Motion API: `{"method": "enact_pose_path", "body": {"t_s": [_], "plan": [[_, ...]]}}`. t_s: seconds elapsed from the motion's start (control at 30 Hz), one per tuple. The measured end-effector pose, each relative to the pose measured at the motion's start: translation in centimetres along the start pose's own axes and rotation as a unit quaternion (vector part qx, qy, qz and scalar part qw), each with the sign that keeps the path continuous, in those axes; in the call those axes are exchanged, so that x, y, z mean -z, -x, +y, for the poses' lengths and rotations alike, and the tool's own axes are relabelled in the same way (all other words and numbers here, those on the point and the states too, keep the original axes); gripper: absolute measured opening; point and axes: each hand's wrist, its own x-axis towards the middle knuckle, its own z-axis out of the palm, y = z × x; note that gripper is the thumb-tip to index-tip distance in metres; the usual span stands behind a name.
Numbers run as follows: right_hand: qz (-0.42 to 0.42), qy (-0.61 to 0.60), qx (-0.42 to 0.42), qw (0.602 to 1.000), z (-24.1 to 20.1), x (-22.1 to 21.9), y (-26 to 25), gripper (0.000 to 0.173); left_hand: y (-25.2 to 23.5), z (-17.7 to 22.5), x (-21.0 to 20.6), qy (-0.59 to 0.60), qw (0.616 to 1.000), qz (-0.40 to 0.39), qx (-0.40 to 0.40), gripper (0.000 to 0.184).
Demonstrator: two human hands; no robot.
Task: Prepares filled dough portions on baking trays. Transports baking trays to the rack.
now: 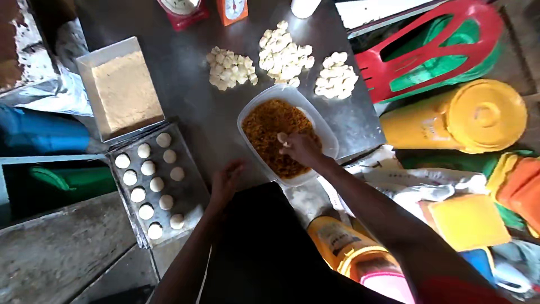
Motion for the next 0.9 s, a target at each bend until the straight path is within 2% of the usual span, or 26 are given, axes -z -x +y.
{"method": "enact_pose_path", "body": {"t_s": [0.1,0.23,0.3,0.43,0.5,0.6,0.7,0.77,0.9], "plan": [[-0.078,0.122,0.069,0.987,-1.5,-1.8,0.7,0.048,0.0,-0.2,1.3,-0.033,0.999,0.031,0.000,0.030],[-0.031,0.165,0.137,0.976,-0.3,-3.0,-0.1,0.037,0.2,-1.1,1.6,-0.005,0.997,0.074,0.005,0.028],[0.016,0.105,0.125,0.986,0.5,-2.6,-1.4,0.029,0.6,-1.0,1.5,0.010,0.997,0.081,0.010,0.027],[0.000,-0.079,-0.021,0.997,-0.5,1.0,-2.3,0.025,1.3,-0.2,1.3,0.021,0.995,0.096,0.007,0.027],[-0.016,-0.168,-0.072,0.983,-1.1,2.6,-1.6,0.029,1.1,0.6,1.0,0.038,0.994,0.098,-0.008,0.028],[-0.030,-0.296,-0.076,0.952,-2.5,4.6,0.0,0.029,-0.3,3.5,-0.3,0.054,0.995,0.077,-0.043,0.033],[-0.026,-0.376,-0.089,0.922,-3.4,5.3,1.2,0.030,-3.0,6.5,-3.2,0.068,0.995,0.024,-0.071,0.057],[-0.015,-0.421,-0.101,0.901,-3.7,5.4,1.6,0.030,-5.3,7.9,-5.4,0.094,0.994,-0.035,-0.045,0.066],[-0.003,-0.507,-0.092,0.857,-3.7,5.6,1.9,0.027,-9.3,7.4,-9.1,0.205,0.970,-0.115,0.065,0.065]]}}
